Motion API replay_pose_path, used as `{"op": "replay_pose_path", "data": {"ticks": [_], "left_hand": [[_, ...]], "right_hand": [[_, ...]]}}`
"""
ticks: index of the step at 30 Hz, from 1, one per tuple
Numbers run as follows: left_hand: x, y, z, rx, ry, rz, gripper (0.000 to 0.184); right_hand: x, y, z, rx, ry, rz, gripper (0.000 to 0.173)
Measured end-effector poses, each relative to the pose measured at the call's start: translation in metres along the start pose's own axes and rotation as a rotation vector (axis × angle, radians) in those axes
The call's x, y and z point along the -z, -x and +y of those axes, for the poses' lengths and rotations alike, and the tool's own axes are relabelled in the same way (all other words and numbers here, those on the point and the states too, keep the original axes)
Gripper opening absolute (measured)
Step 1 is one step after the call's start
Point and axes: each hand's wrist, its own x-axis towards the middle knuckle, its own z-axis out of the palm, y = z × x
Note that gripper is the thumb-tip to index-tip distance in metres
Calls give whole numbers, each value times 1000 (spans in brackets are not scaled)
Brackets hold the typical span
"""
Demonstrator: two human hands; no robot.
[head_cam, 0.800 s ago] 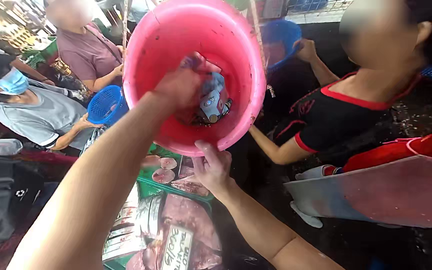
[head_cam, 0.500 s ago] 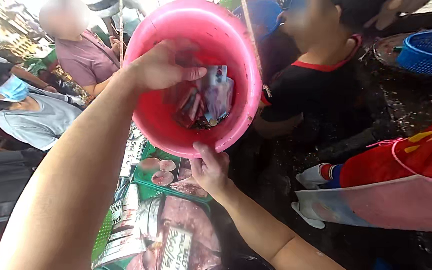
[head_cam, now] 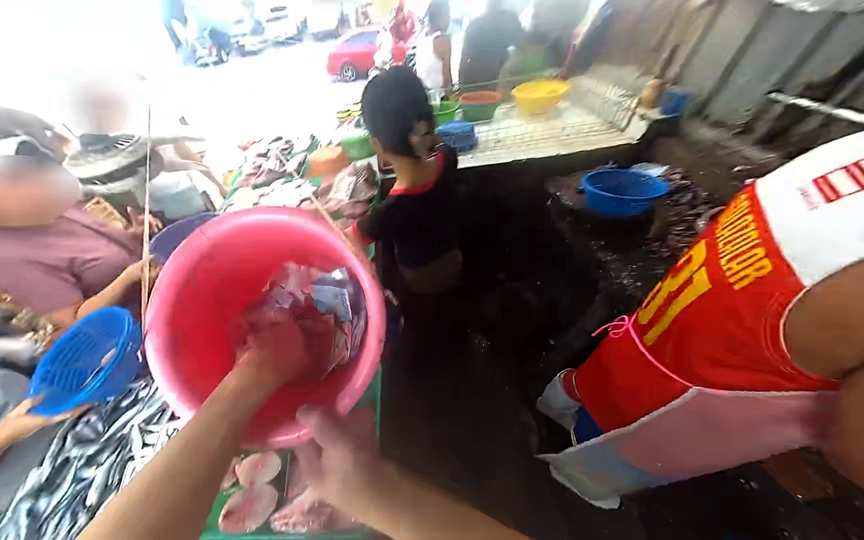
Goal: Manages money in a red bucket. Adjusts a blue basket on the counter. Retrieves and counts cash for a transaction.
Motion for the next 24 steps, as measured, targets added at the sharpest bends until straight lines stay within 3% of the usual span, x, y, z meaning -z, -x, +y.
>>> {"op": "replay_pose_path", "data": {"ticks": [4, 7, 10, 15, 24], "left_hand": [[34, 5, -1, -278, 654, 221, 59], [61, 24, 14, -308, 1118, 267, 36], [89, 38, 22, -327, 1371, 105, 53], [97, 50, 16, -471, 1359, 30, 55], [96, 82, -19, -561, 1115, 230, 36]], "right_hand": [[12, -10, 6, 29, 39, 37, 16], [21, -11, 8, 16, 71, 34, 18], [28, -13, 13, 16, 56, 39, 15], [36, -14, 14, 49, 67, 46, 12], [42, -13, 16, 49, 85, 29, 14]]}}
